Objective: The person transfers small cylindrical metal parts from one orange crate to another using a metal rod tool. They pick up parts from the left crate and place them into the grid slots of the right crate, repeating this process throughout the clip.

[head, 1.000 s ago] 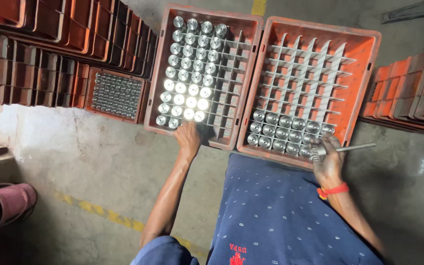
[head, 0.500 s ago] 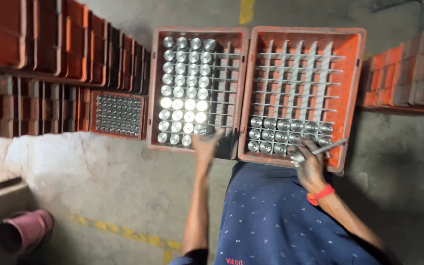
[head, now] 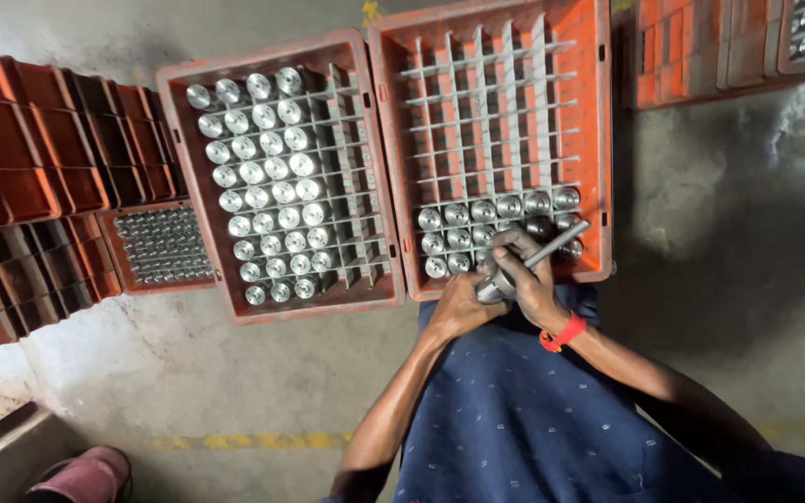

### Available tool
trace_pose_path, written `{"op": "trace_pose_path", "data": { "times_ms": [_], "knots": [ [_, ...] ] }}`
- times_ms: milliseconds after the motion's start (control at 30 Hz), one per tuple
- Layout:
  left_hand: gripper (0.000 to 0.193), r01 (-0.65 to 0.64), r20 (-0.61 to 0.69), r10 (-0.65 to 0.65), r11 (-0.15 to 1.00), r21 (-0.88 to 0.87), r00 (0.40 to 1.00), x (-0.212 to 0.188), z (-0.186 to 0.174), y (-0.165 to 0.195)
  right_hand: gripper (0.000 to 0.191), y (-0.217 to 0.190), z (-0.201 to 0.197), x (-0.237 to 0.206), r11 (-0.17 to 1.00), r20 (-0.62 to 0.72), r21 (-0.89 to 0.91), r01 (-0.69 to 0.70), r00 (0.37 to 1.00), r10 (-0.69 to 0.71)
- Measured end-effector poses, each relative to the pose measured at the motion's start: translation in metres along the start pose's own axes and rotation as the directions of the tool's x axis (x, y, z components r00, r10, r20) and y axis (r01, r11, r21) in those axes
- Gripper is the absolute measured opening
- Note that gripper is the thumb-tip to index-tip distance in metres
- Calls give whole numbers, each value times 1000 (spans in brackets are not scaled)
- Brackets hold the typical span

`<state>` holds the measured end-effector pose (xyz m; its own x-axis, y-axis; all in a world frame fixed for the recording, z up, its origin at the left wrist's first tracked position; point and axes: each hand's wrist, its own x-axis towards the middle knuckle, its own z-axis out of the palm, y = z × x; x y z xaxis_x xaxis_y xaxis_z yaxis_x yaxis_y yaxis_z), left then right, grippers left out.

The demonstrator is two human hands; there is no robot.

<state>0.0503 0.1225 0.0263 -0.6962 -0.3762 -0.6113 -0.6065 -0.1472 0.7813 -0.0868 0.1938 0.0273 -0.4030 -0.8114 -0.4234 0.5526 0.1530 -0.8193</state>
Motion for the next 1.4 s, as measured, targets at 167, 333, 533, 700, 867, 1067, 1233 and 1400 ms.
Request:
{"op": "trace_pose_path", "data": {
  "times_ms": [167, 333, 533, 700, 867, 1067, 1233, 1400],
  "knots": [
    [57, 39, 145, -25, 994, -100, 989, -9, -12, 8, 14, 12, -17, 3, 962, -179, 200, -187, 958, 224],
    [55, -58, -244, 148, 938, 341, 958, 0, -49, 16, 16, -2, -47, 39, 947, -342, 306, 95, 939, 16],
    [62, -42, -431, 482, 703, 710, 763, 37, -80, 11, 14, -7, -79, 42, 895, -325, 412, 169, 945, -29],
    [52, -94, -473, 519, 738, 668, 712, 47, -82, -16, 16, 13, -84, 28, 914, -324, 403, 45, 941, 96],
    [44, -13, -664, 450, 833, 552, 597, 15, -81, -59, 14, 22, -99, 9, 937, -311, 348, -22, 940, 138],
    [71, 586, -921, 76, 751, 304, 381, -47, -133, -108, 14, 17, -124, 10, 966, -176, 235, -104, 973, 147],
    [65, 532, -859, 300, 685, 497, 415, -56, -160, -108, 12, 4, -150, 14, 979, -122, 153, -132, 981, 151],
    [61, 480, -817, 308, 686, 546, 488, -53, -163, -88, 14, -1, -169, 20, 981, -99, 105, -162, 980, 173]
  ]
}}
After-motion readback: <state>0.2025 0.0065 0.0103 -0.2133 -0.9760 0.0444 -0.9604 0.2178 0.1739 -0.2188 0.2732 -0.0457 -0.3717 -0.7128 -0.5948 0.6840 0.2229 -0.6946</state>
